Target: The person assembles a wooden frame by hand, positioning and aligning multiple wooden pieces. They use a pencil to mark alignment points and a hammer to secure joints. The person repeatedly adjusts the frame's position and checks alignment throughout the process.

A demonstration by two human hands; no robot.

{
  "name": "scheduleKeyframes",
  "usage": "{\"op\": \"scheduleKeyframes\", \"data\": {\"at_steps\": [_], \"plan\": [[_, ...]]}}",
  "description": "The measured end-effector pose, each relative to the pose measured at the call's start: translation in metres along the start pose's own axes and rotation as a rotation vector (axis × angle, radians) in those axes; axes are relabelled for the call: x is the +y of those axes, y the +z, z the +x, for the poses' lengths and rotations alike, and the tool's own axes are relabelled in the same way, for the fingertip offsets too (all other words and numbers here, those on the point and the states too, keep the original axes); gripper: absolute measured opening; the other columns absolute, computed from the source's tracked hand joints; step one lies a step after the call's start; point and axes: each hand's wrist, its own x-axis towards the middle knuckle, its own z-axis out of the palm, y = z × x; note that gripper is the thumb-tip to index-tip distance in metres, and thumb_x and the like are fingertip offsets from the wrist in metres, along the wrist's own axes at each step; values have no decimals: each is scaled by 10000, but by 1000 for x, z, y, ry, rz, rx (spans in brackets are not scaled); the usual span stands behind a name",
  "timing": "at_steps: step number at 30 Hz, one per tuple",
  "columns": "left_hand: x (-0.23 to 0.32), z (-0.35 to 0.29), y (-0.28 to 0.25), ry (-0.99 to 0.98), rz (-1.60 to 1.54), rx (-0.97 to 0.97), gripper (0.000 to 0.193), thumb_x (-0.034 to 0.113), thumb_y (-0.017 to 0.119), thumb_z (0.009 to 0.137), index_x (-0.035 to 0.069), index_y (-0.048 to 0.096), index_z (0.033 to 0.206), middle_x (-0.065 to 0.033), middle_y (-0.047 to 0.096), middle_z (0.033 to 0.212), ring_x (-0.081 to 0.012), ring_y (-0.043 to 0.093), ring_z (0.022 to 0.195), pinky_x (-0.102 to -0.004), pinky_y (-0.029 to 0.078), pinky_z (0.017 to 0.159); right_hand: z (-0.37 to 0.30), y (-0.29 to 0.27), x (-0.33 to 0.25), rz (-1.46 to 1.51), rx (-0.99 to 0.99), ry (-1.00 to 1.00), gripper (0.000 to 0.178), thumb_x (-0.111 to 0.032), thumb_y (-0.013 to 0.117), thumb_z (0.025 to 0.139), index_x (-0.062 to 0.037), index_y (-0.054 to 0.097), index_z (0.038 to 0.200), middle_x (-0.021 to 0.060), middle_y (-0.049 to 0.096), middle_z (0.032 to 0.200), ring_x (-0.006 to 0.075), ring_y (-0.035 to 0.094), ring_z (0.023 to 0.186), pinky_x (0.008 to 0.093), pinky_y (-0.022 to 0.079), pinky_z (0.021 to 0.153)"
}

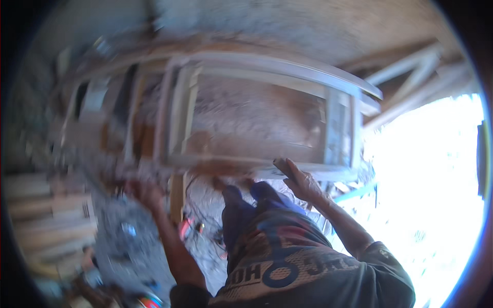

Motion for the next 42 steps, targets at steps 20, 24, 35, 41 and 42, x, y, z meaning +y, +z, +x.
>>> {"op": "scheduleKeyframes", "data": {"at_steps": [20,24,35,41,42], "plan": [[209,-68,-63,489,-414,-117,311,219,550,1010,7,621,1226,-215,634,1188,-403,586,1140,-486,430,1038,-195,-119,357,1212,1115,513,184,-157,620,931,-62,561,1077,63,611,872,137,577,639,329,533,569],[263,-103,-58,624,-412,-314,316,226,558,1007,8,623,1227,-214,637,1187,-400,591,1136,-482,434,1032,-214,-130,348,1532,1300,699,163,-208,508,1048,-111,526,1178,39,577,836,139,562,610,352,543,563],[376,-156,-52,856,-356,-826,332,242,579,997,10,627,1229,-213,646,1184,-392,604,1128,-471,445,1017,-223,-122,408,1573,1300,737,810,-150,720,897,-124,294,1586,68,601,941,142,587,622,311,532,488],[404,-168,-49,889,-295,-969,341,252,591,992,11,629,1230,-212,651,1183,-388,611,1123,-466,451,1009,-150,-147,447,690,960,710,375,-301,642,954,-20,578,1194,162,656,900,307,664,681,436,546,618],[411,-169,-47,899,-285,-992,342,253,593,991,11,629,1230,-211,652,1183,-387,613,1122,-465,452,1007,-142,-148,470,307,894,665,365,-328,610,962,-5,591,1131,212,676,924,373,686,742,479,548,677]]}}
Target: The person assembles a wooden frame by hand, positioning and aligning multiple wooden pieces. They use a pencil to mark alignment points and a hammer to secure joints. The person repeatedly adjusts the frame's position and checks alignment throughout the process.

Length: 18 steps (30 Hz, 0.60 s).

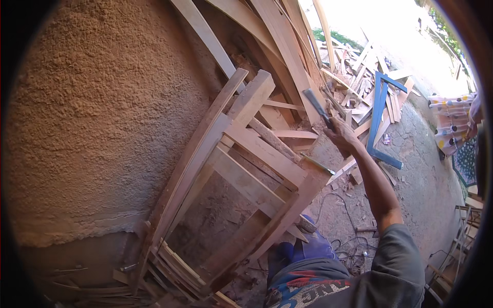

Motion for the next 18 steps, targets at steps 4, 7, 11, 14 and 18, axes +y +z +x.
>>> {"op": "scheduleKeyframes", "data": {"at_steps": [4,7,11,14,18], "plan": [[8,17,3,13,21,-77,349,259,601,988,12,631,1231,-211,655,1182,-384,617,1119,-461,456,1002,55,6,-33,-154,-253,-2,307,-289,578,948,12,631,976,263,697,933,396,690,972,516,522,799],[11,28,5,22,44,-138,353,264,607,985,12,632,1232,-210,657,1181,-382,621,1117,-458,458,998,51,-5,-22,116,89,58,344,-316,635,952,-11,631,1112,237,711,941,374,705,891,480,530,773],[12,43,5,51,90,-228,360,270,615,981,13,634,1233,-210,660,1180,-379,626,1114,-454,462,992,1,-44,24,478,411,280,489,-286,663,990,-62,496,1391,99,671,948,160,608,840,344,500,752],[13,56,10,83,142,-325,365,275,620,979,14,635,1233,-209,663,1179,-376,629,1111,-451,465,988,-54,-1,126,334,542,572,574,-268,696,922,-35,475,1397,154,667,974,248,679,849,398,551,755],[7,67,15,93,236,-440,371,281,628,975,14,636,1234,-208,666,1178,-373,634,1108,-447,469,983,-155,121,202,489,429,1072,463,-351,690,813,44,645,1052,289,690,1047,424,687,1016,482,536,878]]}}
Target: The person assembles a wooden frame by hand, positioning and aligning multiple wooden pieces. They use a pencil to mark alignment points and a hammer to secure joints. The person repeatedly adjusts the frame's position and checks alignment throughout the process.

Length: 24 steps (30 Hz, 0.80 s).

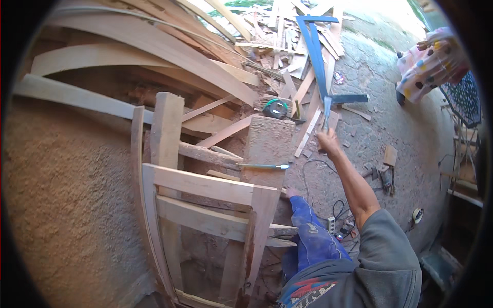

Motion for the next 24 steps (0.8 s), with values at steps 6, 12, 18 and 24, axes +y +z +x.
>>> {"op": "scheduleKeyframes", "data": {"at_steps": [6,12,18,24], "plan": [[-11,12,6,-50,153,-159,382,290,640,970,15,638,1235,-207,671,1177,-369,641,1103,-441,475,974,-13,102,202,-198,-474,455,247,-166,680,820,43,732,942,290,723,1056,397,716,1046,440,562,821],[-23,-2,15,-176,224,-247,392,299,652,965,17,641,1236,-206,675,1175,-364,648,1099,-435,481,966,-10,177,207,-211,-436,206,436,-181,577,871,5,548,1264,351,642,1183,502,609,1176,539,479,1017],[-29,-73,32,-310,141,-244,403,308,663,959,18,643,1238,-205,680,1174,-360,656,1094,-430,487,958,62,189,136,-68,-236,-215,698,-277,621,916,-19,369,1514,324,621,1223,487,584,1185,517,459,1037],[-28,-167,67,-382,-31,-136,414,317,675,954,19,645,1239,-204,685,1173,-355,663,1089,-424,492,950,26,102,46,78,-100,-431,531,-253,621,973,-56,512,1455,244,641,1255,357,640,1152,420,510,988]]}}
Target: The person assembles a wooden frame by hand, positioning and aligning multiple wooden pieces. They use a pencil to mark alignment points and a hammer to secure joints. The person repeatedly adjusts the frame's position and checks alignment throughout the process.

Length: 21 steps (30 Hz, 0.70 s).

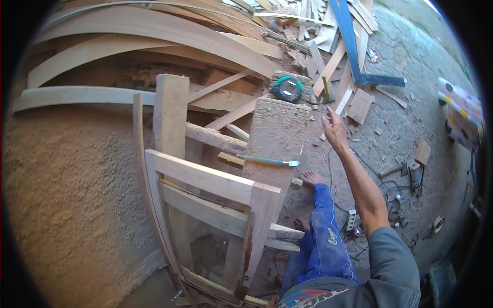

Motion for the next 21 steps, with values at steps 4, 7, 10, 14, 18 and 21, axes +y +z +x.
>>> {"op": "scheduleKeyframes", "data": {"at_steps": [4,7,10,14,18,21], "plan": [[-10,-34,20,-10,-86,49,421,324,683,951,19,647,1240,-204,688,1172,-352,668,1086,-420,496,944,-55,-79,-139,98,55,-316,265,-68,626,970,-43,680,1228,164,694,1065,273,688,963,367,548,850],[-18,-25,35,39,-132,88,427,328,689,948,20,648,1240,-203,691,1171,-350,671,1083,-417,499,940,-90,-89,-218,-34,-169,-691,205,-17,657,912,-49,696,1110,126,689,1008,281,671,935,378,544,832],[-21,-20,49,66,-182,128,432,333,695,945,21,649,1241,-203,693,1170,-348,675,1081,-414,502,936,-92,-73,-246,-258,-419,-892,229,-17,645,861,-76,693,1077,112,686,1025,313,651,970,402,541,853],[-27,-22,82,64,-250,193,440,339,702,942,21,651,1242,-202,696,1169,-345,679,1078,-410,506,930,-81,-40,-255,-457,-598,-993,232,-71,605,819,-86,678,1038,107,671,1021,317,631,1010,423,532,881],[14,-37,74,117,-400,275,449,356,704,934,21,662,1230,-197,708,1159,-343,689,1073,-413,512,923,-73,-34,-265,-535,-608,-948,262,-28,586,806,-92,669,1046,129,662,1036,341,630,1055,450,522,901],[15,-41,102,111,-567,343,463,391,682,939,22,675,1219,-195,719,1132,-340,699,1055,-418,517,917,-89,-25,-276,-643,-641,-902,320,-23,577,838,-96,645,1142,146,668,1076,362,631,1061,468,523,895]]}}
